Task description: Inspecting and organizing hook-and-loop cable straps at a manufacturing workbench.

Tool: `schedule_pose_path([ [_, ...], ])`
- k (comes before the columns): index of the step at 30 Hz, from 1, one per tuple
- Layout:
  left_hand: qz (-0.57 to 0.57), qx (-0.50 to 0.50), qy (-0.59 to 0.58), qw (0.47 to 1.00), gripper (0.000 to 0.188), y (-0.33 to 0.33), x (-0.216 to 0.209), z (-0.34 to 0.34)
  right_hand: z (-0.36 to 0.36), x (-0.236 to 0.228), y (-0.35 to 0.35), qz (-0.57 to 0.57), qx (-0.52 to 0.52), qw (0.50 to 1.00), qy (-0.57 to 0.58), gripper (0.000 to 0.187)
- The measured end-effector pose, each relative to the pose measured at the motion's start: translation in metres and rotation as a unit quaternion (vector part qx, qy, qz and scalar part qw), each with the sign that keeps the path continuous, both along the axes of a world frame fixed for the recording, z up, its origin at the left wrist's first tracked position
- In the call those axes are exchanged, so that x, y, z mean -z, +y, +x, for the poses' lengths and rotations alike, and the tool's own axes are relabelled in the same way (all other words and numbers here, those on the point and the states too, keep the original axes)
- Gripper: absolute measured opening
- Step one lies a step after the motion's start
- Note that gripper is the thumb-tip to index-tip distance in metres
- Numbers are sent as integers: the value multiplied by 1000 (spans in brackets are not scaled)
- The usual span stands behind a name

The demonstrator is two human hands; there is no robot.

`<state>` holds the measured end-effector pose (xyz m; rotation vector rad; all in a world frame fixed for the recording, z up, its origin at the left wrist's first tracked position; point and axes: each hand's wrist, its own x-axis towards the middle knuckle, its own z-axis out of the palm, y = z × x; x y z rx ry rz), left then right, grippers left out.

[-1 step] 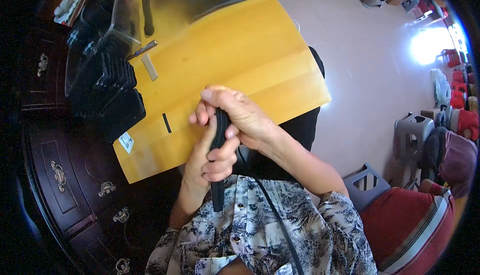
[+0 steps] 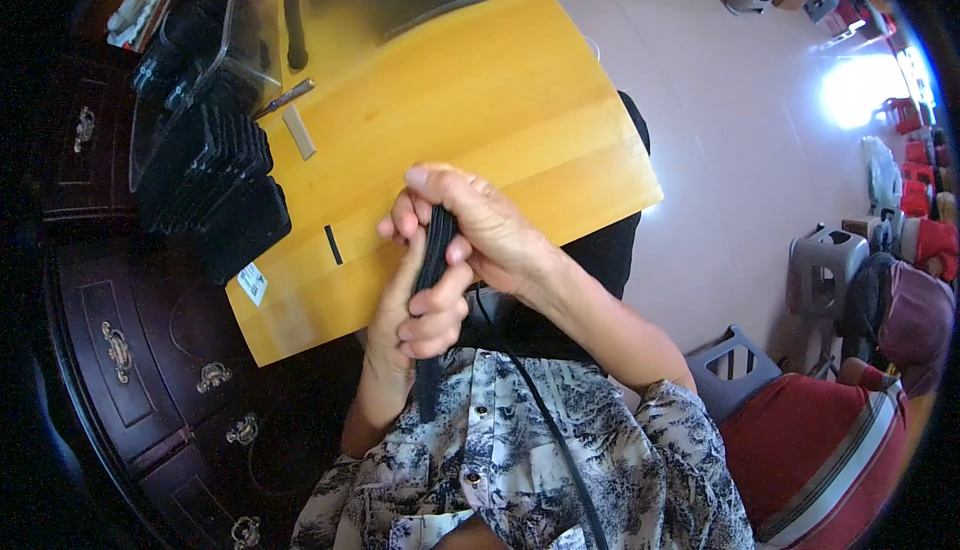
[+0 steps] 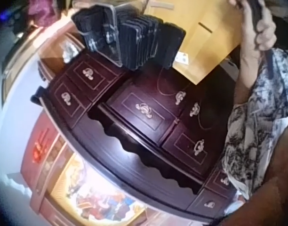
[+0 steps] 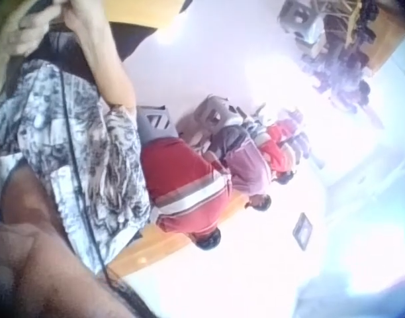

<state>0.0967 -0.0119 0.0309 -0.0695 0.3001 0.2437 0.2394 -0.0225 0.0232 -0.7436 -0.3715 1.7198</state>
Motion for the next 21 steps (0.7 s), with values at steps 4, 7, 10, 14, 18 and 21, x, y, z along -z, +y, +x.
schedule_pose_path([
  [4, 71, -65, 44, 994, 63, -1, -14, 3, 4, 12, 4, 73, 56, 993, 80, 37],
  [7, 113, 31, -26, 993, 61, 3, 2, -14, 11, 15, 3, 119, 46, 992, -1, 36],
  [10, 196, 15, 66, 978, 58, 5, 1, -25, 7, -1, -5, 87, 72, 975, -193, 41],
  [14, 468, -57, 279, 836, 36, 6, -4, -20, 17, -6, -16, 44, 76, 938, -335, 41],
  [18, 550, -76, 368, 746, 29, 5, -4, -18, 16, -7, -20, 99, 99, 890, -434, 37],
  [21, 604, -67, 403, 684, 27, 2, 1, -18, 15, -13, -19, 99, 112, 872, -466, 34],
])
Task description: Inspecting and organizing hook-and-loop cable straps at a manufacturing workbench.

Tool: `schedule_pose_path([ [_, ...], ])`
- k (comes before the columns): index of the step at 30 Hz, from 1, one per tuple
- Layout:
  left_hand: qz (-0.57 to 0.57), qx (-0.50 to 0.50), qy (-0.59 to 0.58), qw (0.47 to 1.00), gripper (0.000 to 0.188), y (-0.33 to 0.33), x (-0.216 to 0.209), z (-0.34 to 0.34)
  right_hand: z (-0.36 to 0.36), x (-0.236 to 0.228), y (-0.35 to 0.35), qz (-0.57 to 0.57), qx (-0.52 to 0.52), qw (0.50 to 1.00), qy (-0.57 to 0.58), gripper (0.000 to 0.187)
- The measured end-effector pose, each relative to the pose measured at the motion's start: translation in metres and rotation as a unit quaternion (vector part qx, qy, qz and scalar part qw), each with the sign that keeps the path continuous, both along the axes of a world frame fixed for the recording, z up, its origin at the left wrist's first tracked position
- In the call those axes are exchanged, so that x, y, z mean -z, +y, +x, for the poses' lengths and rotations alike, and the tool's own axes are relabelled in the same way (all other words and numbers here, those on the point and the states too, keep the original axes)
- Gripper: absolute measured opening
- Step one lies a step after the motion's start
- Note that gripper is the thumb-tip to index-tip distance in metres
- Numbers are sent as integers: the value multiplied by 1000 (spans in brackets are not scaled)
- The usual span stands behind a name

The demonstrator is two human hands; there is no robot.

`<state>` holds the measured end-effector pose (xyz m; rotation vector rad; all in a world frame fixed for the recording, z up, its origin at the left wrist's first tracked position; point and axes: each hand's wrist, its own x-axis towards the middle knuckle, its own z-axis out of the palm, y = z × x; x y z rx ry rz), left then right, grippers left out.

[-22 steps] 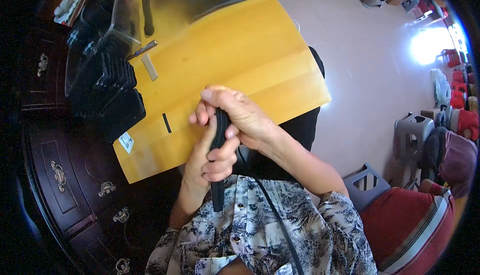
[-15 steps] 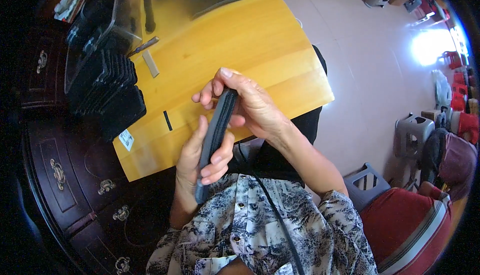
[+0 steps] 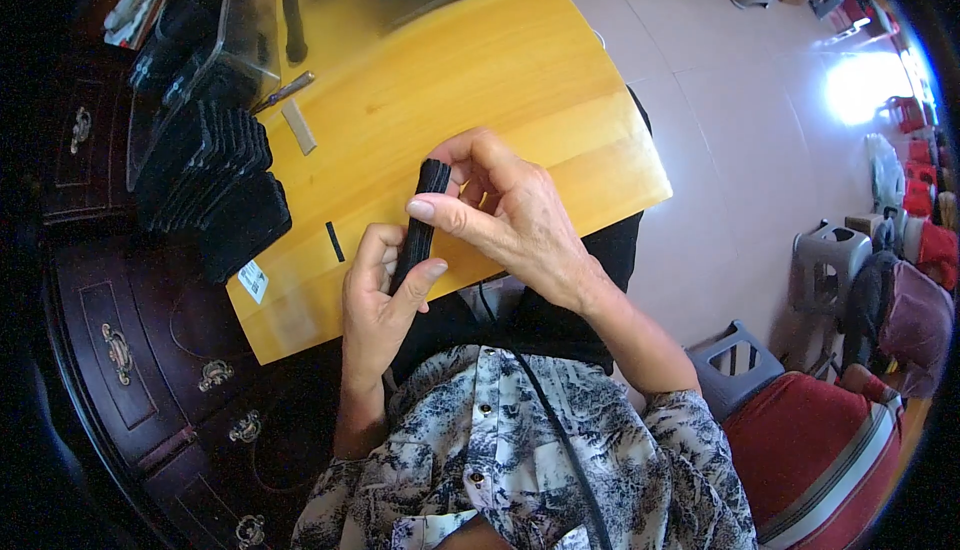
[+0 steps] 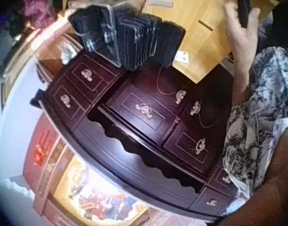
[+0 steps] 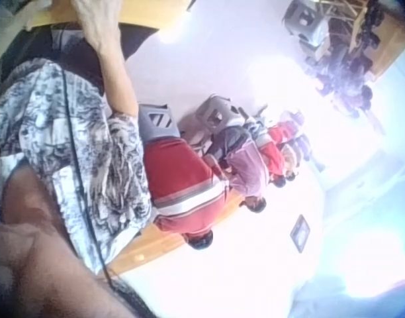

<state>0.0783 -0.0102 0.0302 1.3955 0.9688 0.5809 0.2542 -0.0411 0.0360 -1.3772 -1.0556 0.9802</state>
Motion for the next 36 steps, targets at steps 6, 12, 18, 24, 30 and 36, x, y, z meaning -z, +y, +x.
schedule_pose_path([
  [6, -331, 107, -221, 911, 41, -3, -12, -7, 6, 1, -4, -72, -112, 963, 234, 32],
  [12, -397, 124, -301, 858, 40, -5, -1, 1, 6, 6, -3, -51, -136, 908, 394, 29],
  [18, -257, 146, -169, 940, 43, 5, -6, -7, 14, 3, 3, -14, -13, 984, 177, 32],
  [24, -191, 150, -22, 970, 39, -1, -3, -27, 15, 2, 4, 2, 39, 985, 170, 34],
  [30, -426, 279, -328, 795, 64, -22, 6, -24, 8, 12, 2, -4, -72, 877, 474, 45],
  [36, -307, 270, -190, 893, 49, -9, -3, -4, 16, 8, 10, -16, 5, 932, 361, 43],
])
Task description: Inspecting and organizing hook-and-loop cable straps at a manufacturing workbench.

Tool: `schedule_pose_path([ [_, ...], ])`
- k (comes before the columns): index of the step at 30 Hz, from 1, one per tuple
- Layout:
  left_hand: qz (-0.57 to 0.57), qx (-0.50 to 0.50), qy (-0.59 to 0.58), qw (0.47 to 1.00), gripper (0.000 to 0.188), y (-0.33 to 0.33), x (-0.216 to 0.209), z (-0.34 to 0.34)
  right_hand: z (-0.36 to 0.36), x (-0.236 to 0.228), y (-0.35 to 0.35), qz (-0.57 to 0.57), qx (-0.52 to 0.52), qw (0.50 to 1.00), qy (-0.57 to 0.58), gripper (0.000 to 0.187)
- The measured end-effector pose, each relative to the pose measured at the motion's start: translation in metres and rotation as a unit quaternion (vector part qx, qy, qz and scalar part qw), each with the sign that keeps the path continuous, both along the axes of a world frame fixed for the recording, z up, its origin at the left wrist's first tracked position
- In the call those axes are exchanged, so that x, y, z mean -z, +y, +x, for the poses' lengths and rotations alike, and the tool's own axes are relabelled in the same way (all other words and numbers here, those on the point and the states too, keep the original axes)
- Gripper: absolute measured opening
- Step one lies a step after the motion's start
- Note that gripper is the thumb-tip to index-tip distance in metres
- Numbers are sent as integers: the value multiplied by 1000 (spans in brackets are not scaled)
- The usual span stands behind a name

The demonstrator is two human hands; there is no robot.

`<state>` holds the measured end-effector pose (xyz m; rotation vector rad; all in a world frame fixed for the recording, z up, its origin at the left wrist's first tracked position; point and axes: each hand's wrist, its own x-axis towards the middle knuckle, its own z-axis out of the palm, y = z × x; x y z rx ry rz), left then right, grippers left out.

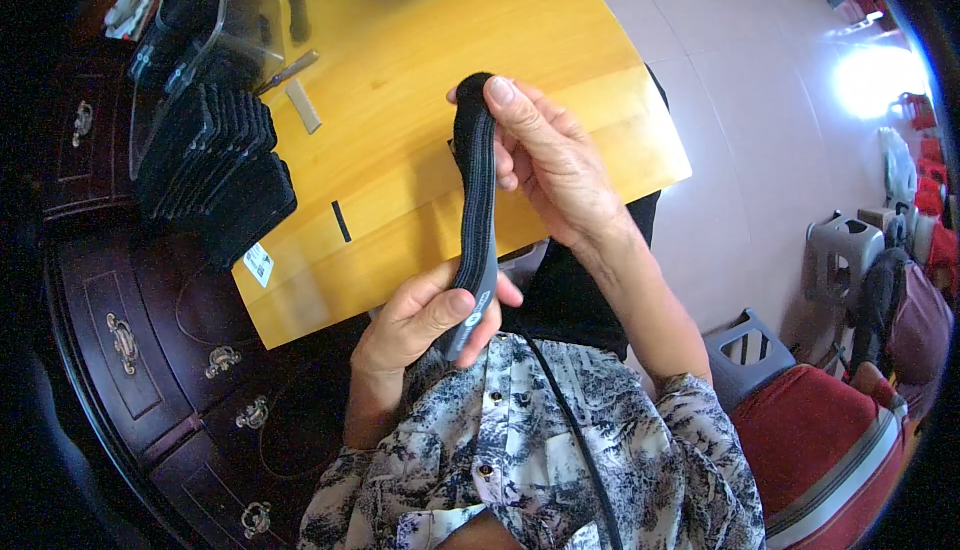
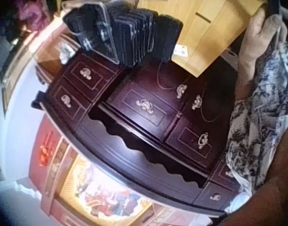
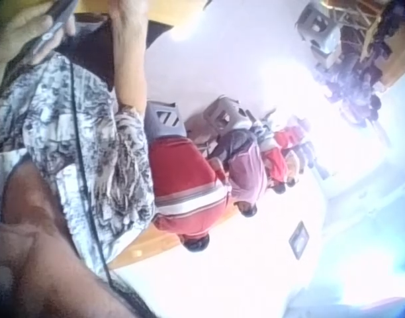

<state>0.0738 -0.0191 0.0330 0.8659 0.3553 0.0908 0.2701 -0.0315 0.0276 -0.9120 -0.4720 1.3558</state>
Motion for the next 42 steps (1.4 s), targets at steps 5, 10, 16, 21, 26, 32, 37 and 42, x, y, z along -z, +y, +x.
schedule_pose_path([
  [5, 100, -113, 5, 988, 47, -4, -1, 3, 1, -10, 4, 16, 16, 996, -88, 42],
  [10, -214, 22, -138, 967, 59, 5, 1, -9, -4, 1, 0, 113, -74, 973, 187, 43],
  [16, 24, -68, -1, 997, 42, 0, 2, -1, -5, -5, -7, 74, -53, 996, 1, 48],
  [21, -75, -117, -37, 990, 58, 20, -9, 4, -16, -6, -18, 81, -123, 986, -79, 46],
  [26, 66, -168, 61, 982, 36, 22, -14, 2, -16, 3, -16, 72, -28, 975, -210, 32],
  [32, 119, -216, 90, 965, 28, 17, -11, 5, -16, 2, -18, 138, 78, 874, -460, 21],
  [37, 156, -222, 91, 958, 29, 20, -20, 11, -19, 4, -19, 166, 97, 854, -483, 16],
  [42, 187, -186, 102, 959, 30, 25, -18, 5, -21, -1, -19, 135, 123, 875, -449, 14],
])
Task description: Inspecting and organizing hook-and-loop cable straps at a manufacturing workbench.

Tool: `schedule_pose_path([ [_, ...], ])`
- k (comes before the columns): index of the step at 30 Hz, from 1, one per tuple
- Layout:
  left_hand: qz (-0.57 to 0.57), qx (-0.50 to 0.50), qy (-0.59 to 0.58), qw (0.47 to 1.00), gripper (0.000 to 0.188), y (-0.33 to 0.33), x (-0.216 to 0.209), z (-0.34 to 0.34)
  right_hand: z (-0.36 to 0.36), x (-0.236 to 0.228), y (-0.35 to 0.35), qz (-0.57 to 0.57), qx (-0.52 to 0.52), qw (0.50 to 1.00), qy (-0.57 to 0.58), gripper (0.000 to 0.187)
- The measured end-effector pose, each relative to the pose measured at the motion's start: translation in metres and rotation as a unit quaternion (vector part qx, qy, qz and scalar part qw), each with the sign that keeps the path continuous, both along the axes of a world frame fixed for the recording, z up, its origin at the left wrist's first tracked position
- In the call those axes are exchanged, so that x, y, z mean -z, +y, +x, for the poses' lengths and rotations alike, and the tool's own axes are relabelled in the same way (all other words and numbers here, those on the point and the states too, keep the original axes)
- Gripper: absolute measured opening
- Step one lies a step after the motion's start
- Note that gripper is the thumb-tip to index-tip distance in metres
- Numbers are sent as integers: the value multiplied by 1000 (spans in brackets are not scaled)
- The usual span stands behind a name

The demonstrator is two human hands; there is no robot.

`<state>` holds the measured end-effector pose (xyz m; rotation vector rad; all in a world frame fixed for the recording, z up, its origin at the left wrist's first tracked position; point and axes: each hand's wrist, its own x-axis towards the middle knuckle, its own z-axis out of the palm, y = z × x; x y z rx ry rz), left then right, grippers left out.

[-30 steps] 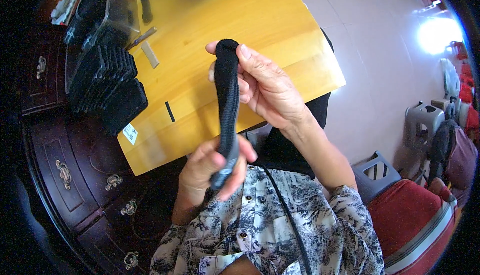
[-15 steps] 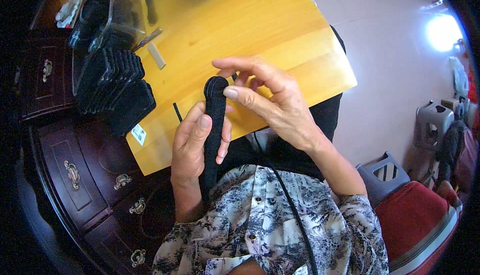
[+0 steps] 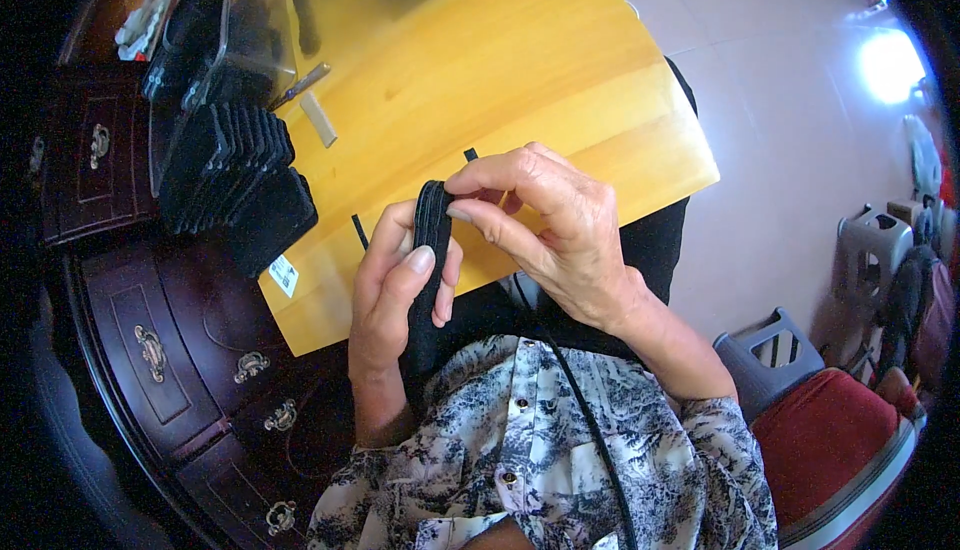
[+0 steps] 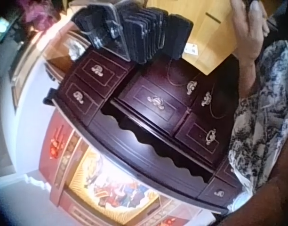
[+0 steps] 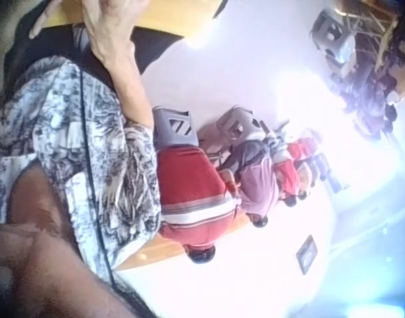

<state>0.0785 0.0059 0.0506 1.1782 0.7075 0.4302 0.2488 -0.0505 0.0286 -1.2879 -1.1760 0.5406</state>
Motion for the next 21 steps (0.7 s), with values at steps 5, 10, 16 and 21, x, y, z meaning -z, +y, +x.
schedule_pose_path([
  [5, 71, 15, 52, 996, 35, -1, 3, -1, 8, 0, 1, 14, -50, 998, -47, 17],
  [10, 75, 17, 73, 994, 39, 0, 2, -2, 12, -5, 6, 35, -63, 993, -96, 15],
  [16, 88, 19, 86, 992, 42, 0, 0, -5, 11, -13, 3, 6, -55, 994, -97, 16],
  [21, 95, 31, 99, 990, 45, 0, -5, -6, 13, -12, 3, 41, -60, 988, -135, 17],
])
